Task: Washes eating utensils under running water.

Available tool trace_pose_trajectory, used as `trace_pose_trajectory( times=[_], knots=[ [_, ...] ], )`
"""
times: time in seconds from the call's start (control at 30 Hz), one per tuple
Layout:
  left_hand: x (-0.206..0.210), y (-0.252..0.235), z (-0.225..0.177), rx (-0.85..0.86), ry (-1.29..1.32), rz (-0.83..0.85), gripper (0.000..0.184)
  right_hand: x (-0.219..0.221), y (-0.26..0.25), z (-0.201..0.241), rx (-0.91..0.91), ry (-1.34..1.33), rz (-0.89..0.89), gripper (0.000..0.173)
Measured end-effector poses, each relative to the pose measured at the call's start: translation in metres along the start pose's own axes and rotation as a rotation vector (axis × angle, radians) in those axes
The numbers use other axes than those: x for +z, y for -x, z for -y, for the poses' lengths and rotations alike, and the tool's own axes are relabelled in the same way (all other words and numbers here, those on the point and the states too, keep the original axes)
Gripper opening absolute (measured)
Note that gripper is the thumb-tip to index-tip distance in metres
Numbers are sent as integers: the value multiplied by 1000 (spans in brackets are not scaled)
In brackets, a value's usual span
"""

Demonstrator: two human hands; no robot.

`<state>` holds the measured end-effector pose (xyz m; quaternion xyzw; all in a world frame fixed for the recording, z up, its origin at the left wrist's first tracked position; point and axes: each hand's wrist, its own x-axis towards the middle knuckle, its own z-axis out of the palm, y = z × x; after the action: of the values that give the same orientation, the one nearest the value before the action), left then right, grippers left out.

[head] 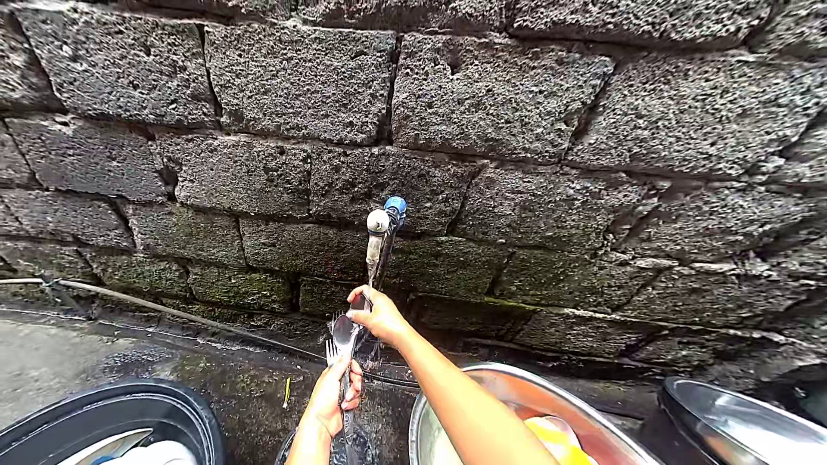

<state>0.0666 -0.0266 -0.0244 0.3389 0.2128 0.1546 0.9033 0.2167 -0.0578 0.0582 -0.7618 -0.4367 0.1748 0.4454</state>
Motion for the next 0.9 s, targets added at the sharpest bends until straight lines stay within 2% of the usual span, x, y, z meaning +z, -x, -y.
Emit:
trace_pose_trajectory(
  times=[0.03,0.07,0.17,0.23,0.3,0.37,0.43,0.57,0.67,0.83,0.9],
  knots=[
    [1,0,-1,-3,-4,15,48,0,2,3,1,58,-53,18],
    [3,0,-1,-2,0,26,48,1,4,6,18,99,-107,18],
    [6,-1,1,20,29,40,49,11,15,9,68,8,-211,29],
    [6,-2,2,30,51,7,50,16,22,-1,90,-208,-112,28],
    [5,-5,0,38,51,-36,49,9,20,-5,119,-313,65,48],
    [3,-7,-2,52,37,-71,48,4,9,2,69,-317,96,48],
    [0,-11,-1,74,42,-111,45,-1,1,27,67,-338,71,45],
    [-6,-25,7,64,65,-296,32,-10,-12,50,-49,-223,-96,32],
    [-7,-30,9,34,-28,-338,37,-10,-10,52,-86,-121,-153,20],
    [2,-33,13,13,-56,-299,34,-9,-3,48,35,50,-26,34],
    [6,-34,15,-4,-74,-285,35,-6,-2,45,34,28,2,34]
  ],
)
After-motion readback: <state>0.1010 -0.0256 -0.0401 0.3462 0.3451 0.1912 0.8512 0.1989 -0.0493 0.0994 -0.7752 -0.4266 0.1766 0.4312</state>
